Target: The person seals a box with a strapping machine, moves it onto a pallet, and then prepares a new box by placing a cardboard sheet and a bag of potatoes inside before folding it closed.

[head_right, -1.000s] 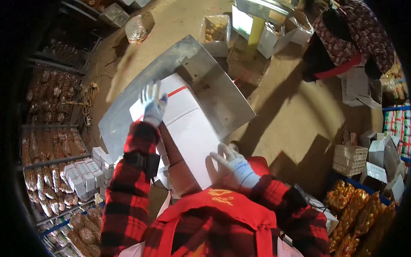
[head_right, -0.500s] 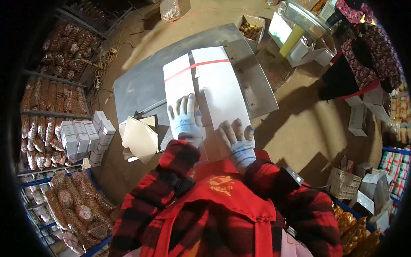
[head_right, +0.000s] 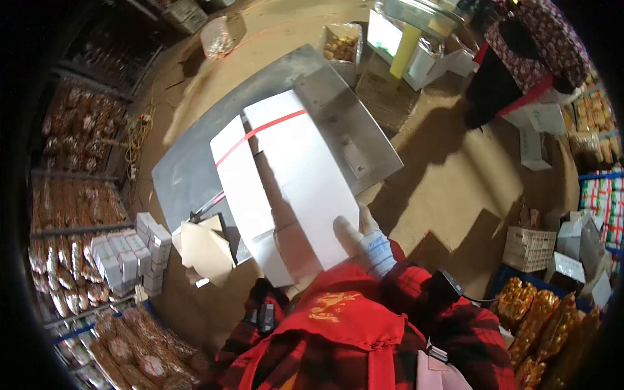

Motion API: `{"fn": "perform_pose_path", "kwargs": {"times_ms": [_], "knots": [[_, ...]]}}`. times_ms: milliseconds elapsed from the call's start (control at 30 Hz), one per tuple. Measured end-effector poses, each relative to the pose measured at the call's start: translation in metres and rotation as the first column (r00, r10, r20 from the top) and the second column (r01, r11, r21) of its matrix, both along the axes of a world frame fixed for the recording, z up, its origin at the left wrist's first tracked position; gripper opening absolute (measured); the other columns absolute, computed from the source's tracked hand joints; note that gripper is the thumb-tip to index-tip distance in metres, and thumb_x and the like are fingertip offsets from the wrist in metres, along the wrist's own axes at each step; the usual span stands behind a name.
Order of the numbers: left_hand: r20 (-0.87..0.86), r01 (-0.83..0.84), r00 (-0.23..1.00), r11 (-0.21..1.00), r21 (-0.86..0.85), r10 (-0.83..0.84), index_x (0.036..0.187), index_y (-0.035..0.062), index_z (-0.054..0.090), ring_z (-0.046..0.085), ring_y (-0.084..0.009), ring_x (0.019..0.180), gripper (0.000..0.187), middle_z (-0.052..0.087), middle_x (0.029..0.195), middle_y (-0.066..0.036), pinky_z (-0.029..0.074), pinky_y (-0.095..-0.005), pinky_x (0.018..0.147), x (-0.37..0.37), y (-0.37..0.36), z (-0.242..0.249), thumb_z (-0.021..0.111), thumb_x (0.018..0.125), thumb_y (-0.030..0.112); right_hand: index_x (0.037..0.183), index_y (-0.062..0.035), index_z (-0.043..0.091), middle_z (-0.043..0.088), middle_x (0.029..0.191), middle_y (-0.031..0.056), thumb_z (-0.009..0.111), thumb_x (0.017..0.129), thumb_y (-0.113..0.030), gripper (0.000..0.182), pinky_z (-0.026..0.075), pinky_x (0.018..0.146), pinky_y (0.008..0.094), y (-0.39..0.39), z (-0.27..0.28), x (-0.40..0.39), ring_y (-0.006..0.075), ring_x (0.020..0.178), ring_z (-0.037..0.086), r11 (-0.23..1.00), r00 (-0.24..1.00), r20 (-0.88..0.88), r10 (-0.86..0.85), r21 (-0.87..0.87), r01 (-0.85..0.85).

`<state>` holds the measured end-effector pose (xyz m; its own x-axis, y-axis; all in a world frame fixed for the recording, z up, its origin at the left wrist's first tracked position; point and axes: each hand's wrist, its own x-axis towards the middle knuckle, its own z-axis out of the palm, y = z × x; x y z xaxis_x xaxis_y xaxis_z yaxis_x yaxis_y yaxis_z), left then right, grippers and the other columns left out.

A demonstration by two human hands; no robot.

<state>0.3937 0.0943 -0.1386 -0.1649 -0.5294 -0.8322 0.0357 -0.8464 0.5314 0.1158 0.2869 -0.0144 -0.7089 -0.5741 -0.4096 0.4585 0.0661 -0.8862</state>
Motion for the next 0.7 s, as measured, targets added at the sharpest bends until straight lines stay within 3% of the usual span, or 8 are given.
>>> {"fn": "perform_pose_path", "kwargs": {"times_ms": [33,133,200,267,333,400,467,700], "knots": [[0.007,0.004,1.000,1.000,0.017,-0.005,0.131,0.0018,0.035,0.050,-0.0277,0.107,0.055,0.049,0.119,-0.015,0.044,-0.0383,0.090,0.003,0.001,0.004,0.046,0.089,0.035,0.131,0.0000,0.030,0.049,0.115,0.0194,0.063,0.080,-0.035,0.070,0.039,0.090,0.0330,0.004,0.006,-0.007,0.0244,0.108,0.048,0.987,0.971,-0.195,0.137,0.112,-0.117],[0.034,0.015,0.999,0.998,0.053,-0.017,0.131,0.0026,0.034,0.050,-0.0274,0.108,0.055,0.049,0.120,-0.015,0.044,-0.0381,0.090,0.003,-0.004,0.018,0.045,0.089,0.036,0.133,0.0065,0.024,0.047,0.120,0.0187,0.060,0.081,-0.044,0.081,0.037,0.093,0.0321,0.008,0.001,-0.018,0.0252,0.116,0.044,0.879,0.958,-0.100,0.268,0.432,-0.201],[0.053,0.039,0.998,0.997,0.066,-0.042,0.131,0.0032,0.034,0.050,-0.0272,0.108,0.054,0.049,0.120,-0.014,0.044,-0.0379,0.090,-0.006,-0.010,0.029,0.044,0.090,0.037,0.133,0.0092,0.020,0.043,0.126,0.0228,0.054,0.081,-0.052,0.087,0.035,0.095,0.0328,0.002,0.015,-0.023,0.0284,0.119,0.041,0.876,0.961,-0.064,0.268,0.431,-0.215],[0.060,0.068,0.996,0.994,0.080,-0.073,0.132,0.0037,0.034,0.050,-0.0270,0.109,0.054,0.048,0.121,-0.014,0.044,-0.0377,0.090,-0.022,-0.016,0.041,0.044,0.090,0.037,0.132,-0.0079,0.031,0.034,0.126,0.0330,0.053,0.082,-0.043,0.065,0.040,0.091,0.0439,0.002,0.016,-0.022,0.0430,0.113,0.042,0.813,0.913,-0.217,0.344,0.556,-0.174],[0.043,0.098,0.994,0.991,0.088,-0.102,0.132,0.0042,0.033,0.050,-0.0268,0.109,0.054,0.048,0.121,-0.013,0.044,-0.0375,0.091,-0.046,-0.023,0.053,0.043,0.090,0.038,0.127,-0.0252,0.037,0.033,0.127,0.0322,0.053,0.080,-0.024,0.050,0.045,0.080,0.0512,0.000,0.037,-0.035,0.0488,0.108,0.043,0.851,0.709,-0.531,0.464,0.490,-0.190],[-0.009,0.147,0.989,0.985,0.094,-0.147,0.132,0.0048,0.033,0.050,-0.0266,0.109,0.054,0.048,0.122,-0.013,0.044,-0.0373,0.091,-0.080,-0.030,0.066,0.042,0.091,0.038,0.125,-0.0287,0.038,0.032,0.128,0.0313,0.052,0.079,-0.017,0.050,0.046,0.077,0.0522,-0.013,0.040,-0.049,0.0492,0.105,0.045,0.845,0.620,-0.602,0.503,0.494,-0.206],[-0.076,0.195,0.979,0.976,0.094,-0.189,0.132,0.0053,0.033,0.050,-0.0264,0.110,0.054,0.048,0.122,-0.012,0.044,-0.0371,0.091,-0.118,-0.039,0.078,0.042,0.091,0.039,0.126,-0.0271,0.037,0.031,0.130,0.0303,0.050,0.079,-0.013,0.051,0.047,0.076,0.0507,-0.022,0.026,-0.059,0.0474,0.103,0.046,0.810,0.371,-0.724,0.582,0.557,-0.182],[-0.372,0.258,0.907,0.959,0.120,-0.198,0.133,0.0072,0.032,0.049,-0.0257,0.111,0.054,0.047,0.124,-0.011,0.044,-0.0364,0.092,-0.216,-0.095,0.120,0.040,0.092,0.041,0.130,-0.0245,0.036,0.029,0.134,0.0255,0.050,0.078,-0.015,0.054,0.045,0.083,0.0478,-0.099,-0.023,-0.113,0.0444,0.111,0.041,0.787,0.288,-0.737,0.612,0.603,-0.130]]}}
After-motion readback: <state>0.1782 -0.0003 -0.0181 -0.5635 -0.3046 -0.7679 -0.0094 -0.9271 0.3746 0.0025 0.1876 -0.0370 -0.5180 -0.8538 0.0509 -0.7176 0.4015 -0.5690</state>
